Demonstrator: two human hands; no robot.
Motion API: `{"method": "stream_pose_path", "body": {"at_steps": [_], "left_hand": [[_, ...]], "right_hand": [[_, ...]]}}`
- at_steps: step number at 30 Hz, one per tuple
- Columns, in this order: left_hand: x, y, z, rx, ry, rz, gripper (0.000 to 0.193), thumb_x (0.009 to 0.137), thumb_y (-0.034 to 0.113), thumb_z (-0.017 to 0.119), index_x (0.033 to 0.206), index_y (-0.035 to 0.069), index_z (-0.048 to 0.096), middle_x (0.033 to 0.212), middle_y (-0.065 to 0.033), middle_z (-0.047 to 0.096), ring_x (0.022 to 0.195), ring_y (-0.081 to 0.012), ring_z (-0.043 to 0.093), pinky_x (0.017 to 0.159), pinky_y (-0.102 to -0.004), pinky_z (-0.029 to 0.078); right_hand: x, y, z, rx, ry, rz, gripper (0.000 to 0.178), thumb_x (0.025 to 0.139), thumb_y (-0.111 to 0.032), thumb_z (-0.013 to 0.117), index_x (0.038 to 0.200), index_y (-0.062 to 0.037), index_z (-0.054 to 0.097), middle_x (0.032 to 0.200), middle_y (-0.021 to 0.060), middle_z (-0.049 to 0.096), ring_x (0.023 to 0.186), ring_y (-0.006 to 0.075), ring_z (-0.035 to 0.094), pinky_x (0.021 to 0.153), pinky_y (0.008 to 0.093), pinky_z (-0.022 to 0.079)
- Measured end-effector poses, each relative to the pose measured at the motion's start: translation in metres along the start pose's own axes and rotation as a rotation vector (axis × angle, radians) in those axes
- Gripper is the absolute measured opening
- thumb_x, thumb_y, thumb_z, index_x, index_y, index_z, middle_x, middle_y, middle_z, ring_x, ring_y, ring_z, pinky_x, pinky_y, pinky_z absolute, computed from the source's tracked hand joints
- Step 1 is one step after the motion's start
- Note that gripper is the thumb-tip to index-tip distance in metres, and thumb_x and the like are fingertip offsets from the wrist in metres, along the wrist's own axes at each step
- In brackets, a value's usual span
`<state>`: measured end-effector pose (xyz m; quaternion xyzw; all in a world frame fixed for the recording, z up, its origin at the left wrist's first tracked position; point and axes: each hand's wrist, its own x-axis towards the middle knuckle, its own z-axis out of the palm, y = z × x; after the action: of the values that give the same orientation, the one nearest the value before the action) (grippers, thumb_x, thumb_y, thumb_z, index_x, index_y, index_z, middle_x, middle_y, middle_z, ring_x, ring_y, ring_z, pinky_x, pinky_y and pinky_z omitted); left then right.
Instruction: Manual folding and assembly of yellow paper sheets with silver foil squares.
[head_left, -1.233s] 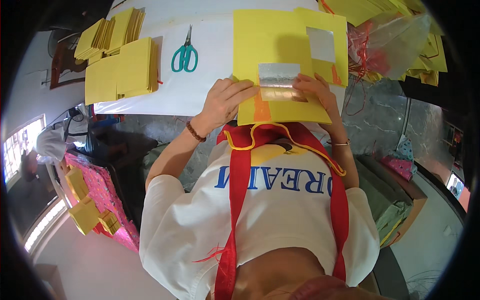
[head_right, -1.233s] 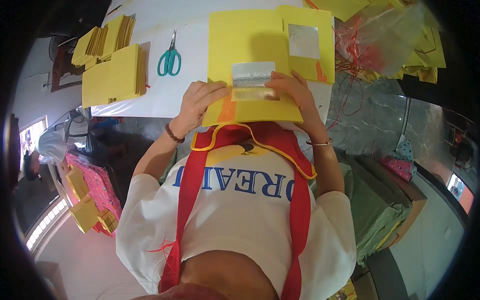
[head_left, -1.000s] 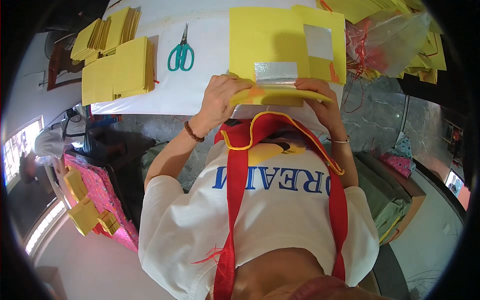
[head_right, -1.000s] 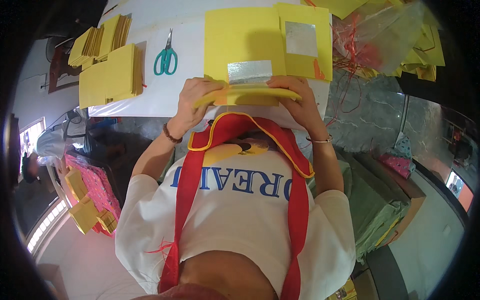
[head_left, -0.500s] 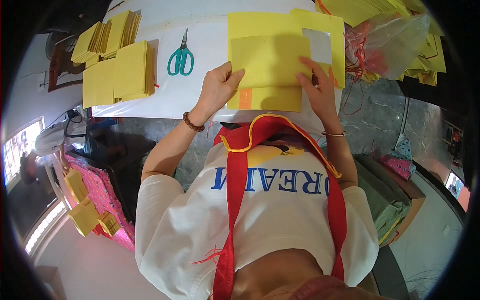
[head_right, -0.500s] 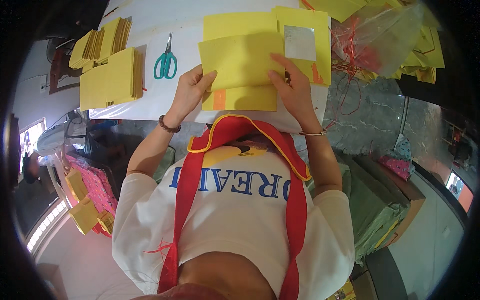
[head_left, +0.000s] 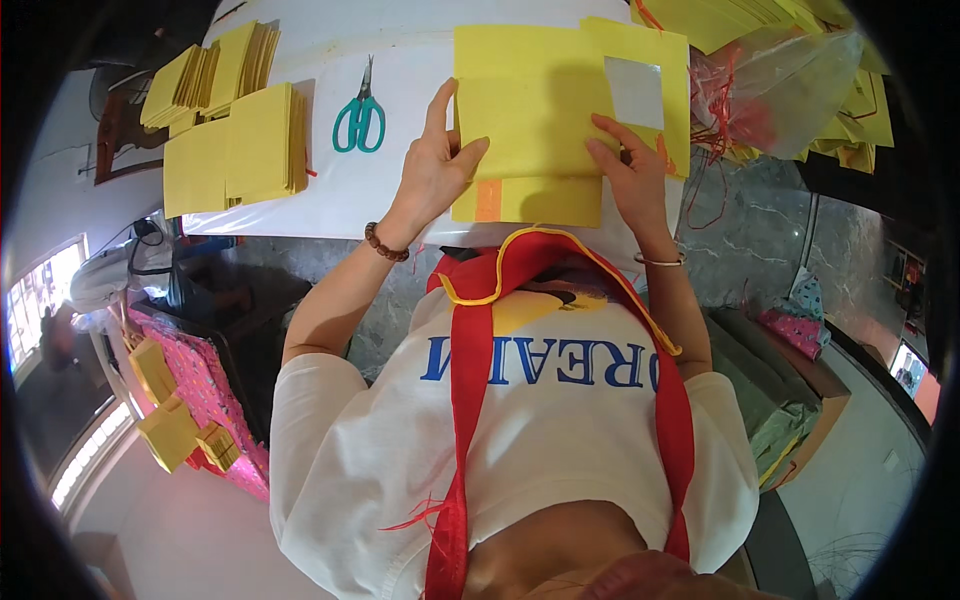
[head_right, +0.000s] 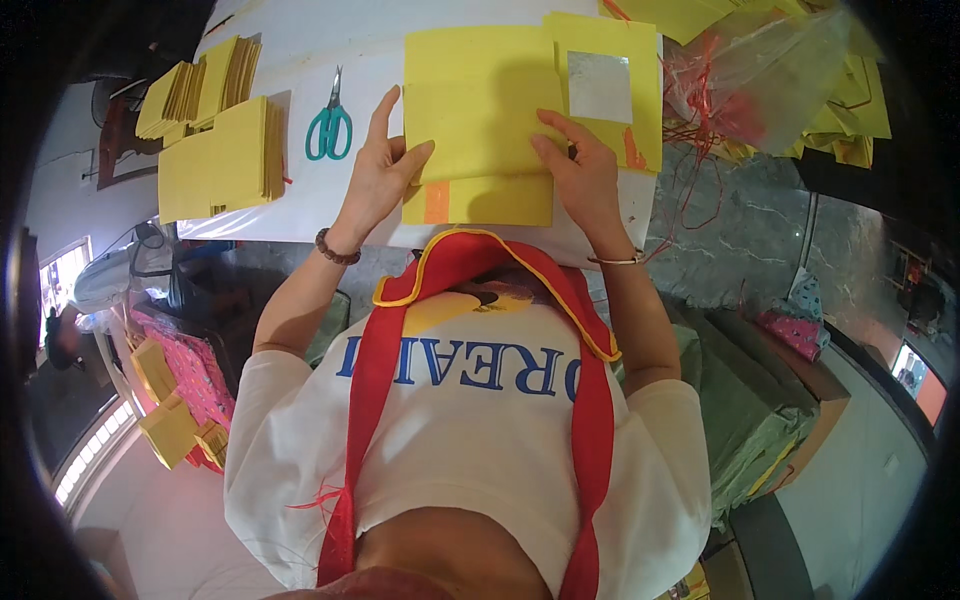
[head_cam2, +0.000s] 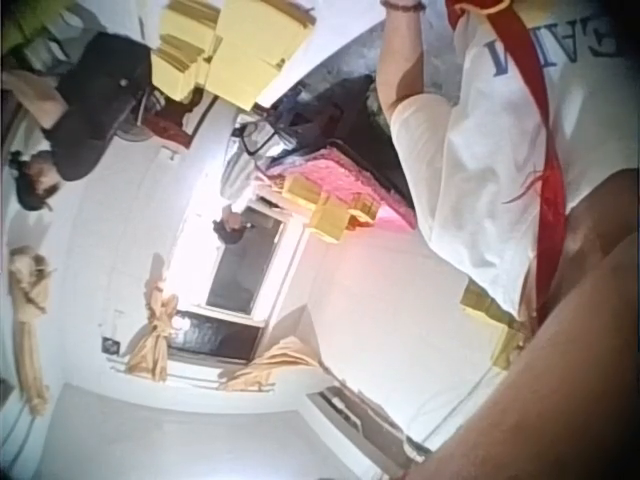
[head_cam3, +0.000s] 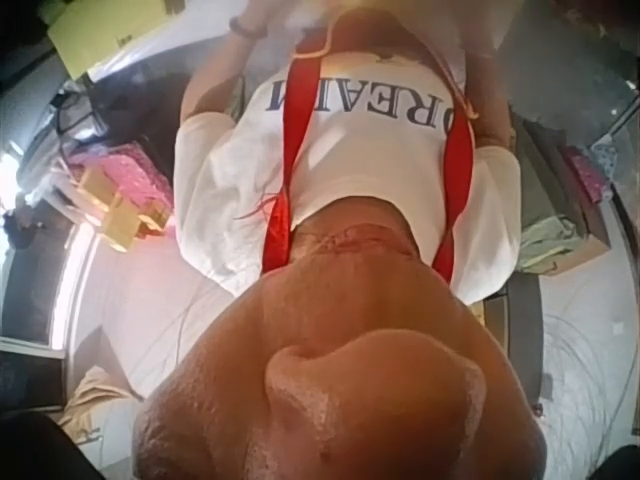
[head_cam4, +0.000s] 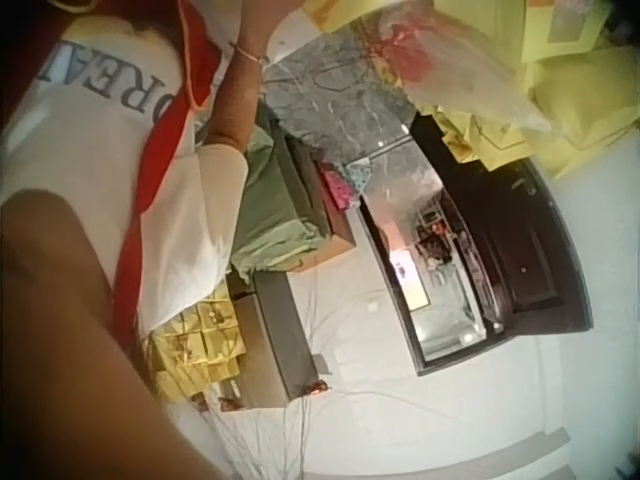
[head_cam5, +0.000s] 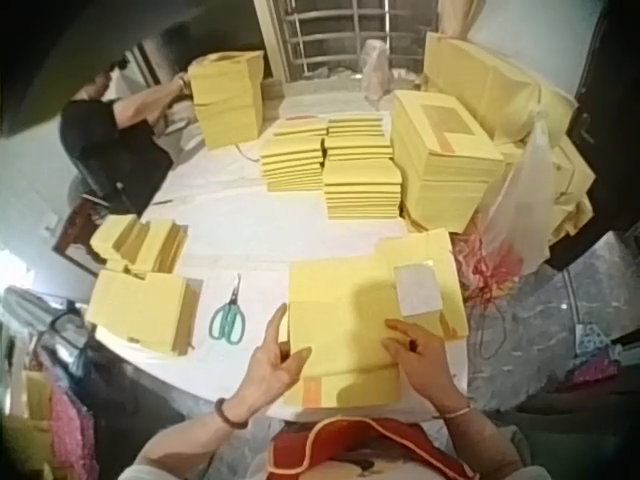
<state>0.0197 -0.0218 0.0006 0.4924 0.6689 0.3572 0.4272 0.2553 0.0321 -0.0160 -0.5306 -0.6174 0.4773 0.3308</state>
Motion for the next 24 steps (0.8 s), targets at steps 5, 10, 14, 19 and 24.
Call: {"method": "stream_pose_path", "body": {"at_steps": [5, 10, 14, 19, 24], "left_hand": [[0.006, 0.001, -0.003, 0.131, -0.082, 0.031, 0.057, 0.087, 0.009, 0.057, 0.138, 0.011, 0.032, 0.057, 0.0008, 0.049, 0.049, -0.0044, 0.040, 0.044, -0.0222, 0.032], [0.009, -0.001, -0.007, 0.209, -0.059, 0.065, 0.051, 0.084, 0.018, 0.060, 0.131, 0.009, 0.043, 0.055, -0.0044, 0.049, 0.049, -0.0135, 0.045, 0.047, -0.0284, 0.036], [0.007, 0.019, -0.012, 0.521, -0.025, 0.138, 0.047, 0.080, 0.027, 0.064, 0.122, 0.010, 0.052, 0.069, -0.0082, 0.057, 0.064, -0.0248, 0.056, 0.059, -0.0361, 0.042], [0.014, 0.031, 0.000, 0.856, 0.170, 0.604, 0.046, 0.079, 0.033, 0.064, 0.118, 0.011, 0.055, 0.108, -0.0102, 0.055, 0.102, -0.0274, 0.050, 0.083, -0.0423, 0.038], [0.027, 0.021, 0.037, 0.917, 0.008, 0.775, 0.063, 0.083, 0.046, 0.055, 0.131, 0.007, 0.042, 0.135, -0.0175, 0.038, 0.124, -0.0351, 0.034, 0.101, -0.0453, 0.030]], "right_hand": [[0.001, 0.002, 0.002, -0.078, 0.026, -0.034, 0.035, 0.082, -0.020, 0.065, 0.114, -0.0062, 0.062, 0.063, -0.0090, 0.043, 0.054, 0.0020, 0.032, 0.049, 0.0180, 0.023], [0.004, 0.001, 0.003, -0.121, 0.025, -0.027, 0.033, 0.081, -0.020, 0.063, 0.110, -0.0047, 0.063, 0.089, 0.0130, 0.067, 0.065, 0.0145, 0.055, 0.062, 0.0281, 0.044], [0.007, 0.007, 0.003, -0.138, 0.027, -0.003, 0.034, 0.079, -0.020, 0.064, 0.110, -0.0054, 0.063, 0.089, 0.0137, 0.067, 0.065, 0.0155, 0.055, 0.061, 0.0282, 0.044], [0.007, 0.012, 0.006, -0.150, 0.055, -0.015, 0.033, 0.079, -0.020, 0.063, 0.109, -0.0052, 0.064, 0.090, 0.0142, 0.066, 0.067, 0.0178, 0.058, 0.062, 0.0286, 0.045], [0.005, 0.013, 0.009, -0.130, 0.074, -0.088, 0.032, 0.081, -0.018, 0.062, 0.109, -0.0041, 0.063, 0.093, 0.0153, 0.066, 0.075, 0.0229, 0.061, 0.067, 0.0305, 0.046]]}}
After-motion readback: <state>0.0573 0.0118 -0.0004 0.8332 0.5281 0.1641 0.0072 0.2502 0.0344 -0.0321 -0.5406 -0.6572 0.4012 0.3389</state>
